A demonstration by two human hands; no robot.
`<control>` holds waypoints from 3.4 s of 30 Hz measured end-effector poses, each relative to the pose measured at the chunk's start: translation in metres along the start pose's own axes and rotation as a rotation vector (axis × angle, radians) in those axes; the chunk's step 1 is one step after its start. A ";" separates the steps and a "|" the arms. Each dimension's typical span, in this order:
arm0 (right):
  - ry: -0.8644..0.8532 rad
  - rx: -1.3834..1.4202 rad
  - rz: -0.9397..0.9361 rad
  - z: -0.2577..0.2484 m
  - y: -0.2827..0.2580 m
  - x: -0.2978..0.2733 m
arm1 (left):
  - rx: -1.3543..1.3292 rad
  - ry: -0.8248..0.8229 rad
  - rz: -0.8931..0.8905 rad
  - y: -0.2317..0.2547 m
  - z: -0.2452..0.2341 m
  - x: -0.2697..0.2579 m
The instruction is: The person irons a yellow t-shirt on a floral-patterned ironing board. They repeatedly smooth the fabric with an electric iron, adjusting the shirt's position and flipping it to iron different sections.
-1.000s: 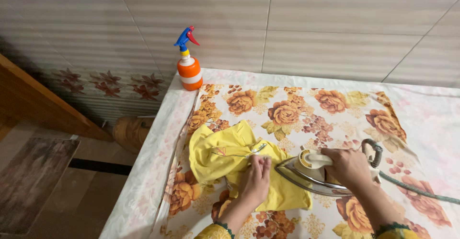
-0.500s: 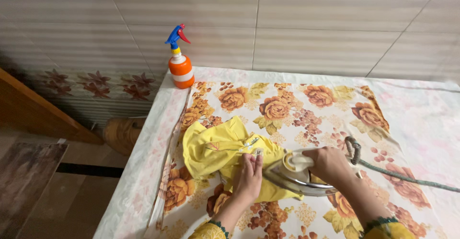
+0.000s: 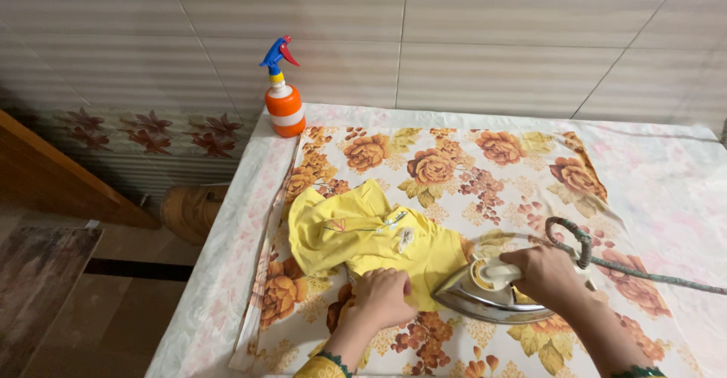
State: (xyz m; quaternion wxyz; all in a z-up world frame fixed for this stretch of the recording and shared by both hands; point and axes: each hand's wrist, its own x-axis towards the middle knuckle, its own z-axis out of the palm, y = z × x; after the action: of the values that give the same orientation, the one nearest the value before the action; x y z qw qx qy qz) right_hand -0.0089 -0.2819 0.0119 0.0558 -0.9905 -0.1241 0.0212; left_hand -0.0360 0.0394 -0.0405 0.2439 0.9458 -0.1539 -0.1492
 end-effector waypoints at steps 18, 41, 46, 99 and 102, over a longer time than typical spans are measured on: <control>-0.126 -0.070 0.037 0.014 -0.080 0.042 | 0.371 -0.456 -0.174 0.016 -0.041 -0.011; 0.173 -0.030 0.344 -0.003 -0.042 0.033 | 0.197 -0.276 -0.223 0.017 -0.030 0.012; 0.193 -0.093 0.352 0.001 -0.027 0.044 | 0.244 -0.277 -0.211 0.020 -0.026 0.012; 0.460 0.922 0.118 0.035 -0.066 -0.005 | -0.720 0.427 -0.019 0.008 -0.089 0.003; 0.445 1.262 0.067 0.038 -0.065 -0.001 | -0.708 0.549 0.122 0.010 -0.091 0.002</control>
State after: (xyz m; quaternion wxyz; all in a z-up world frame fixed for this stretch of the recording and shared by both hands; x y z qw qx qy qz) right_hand -0.0278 -0.2151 -0.0184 0.6480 -0.7519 -0.0425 -0.1135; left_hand -0.0038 0.0679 0.0400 0.5925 0.7979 -0.0787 0.0783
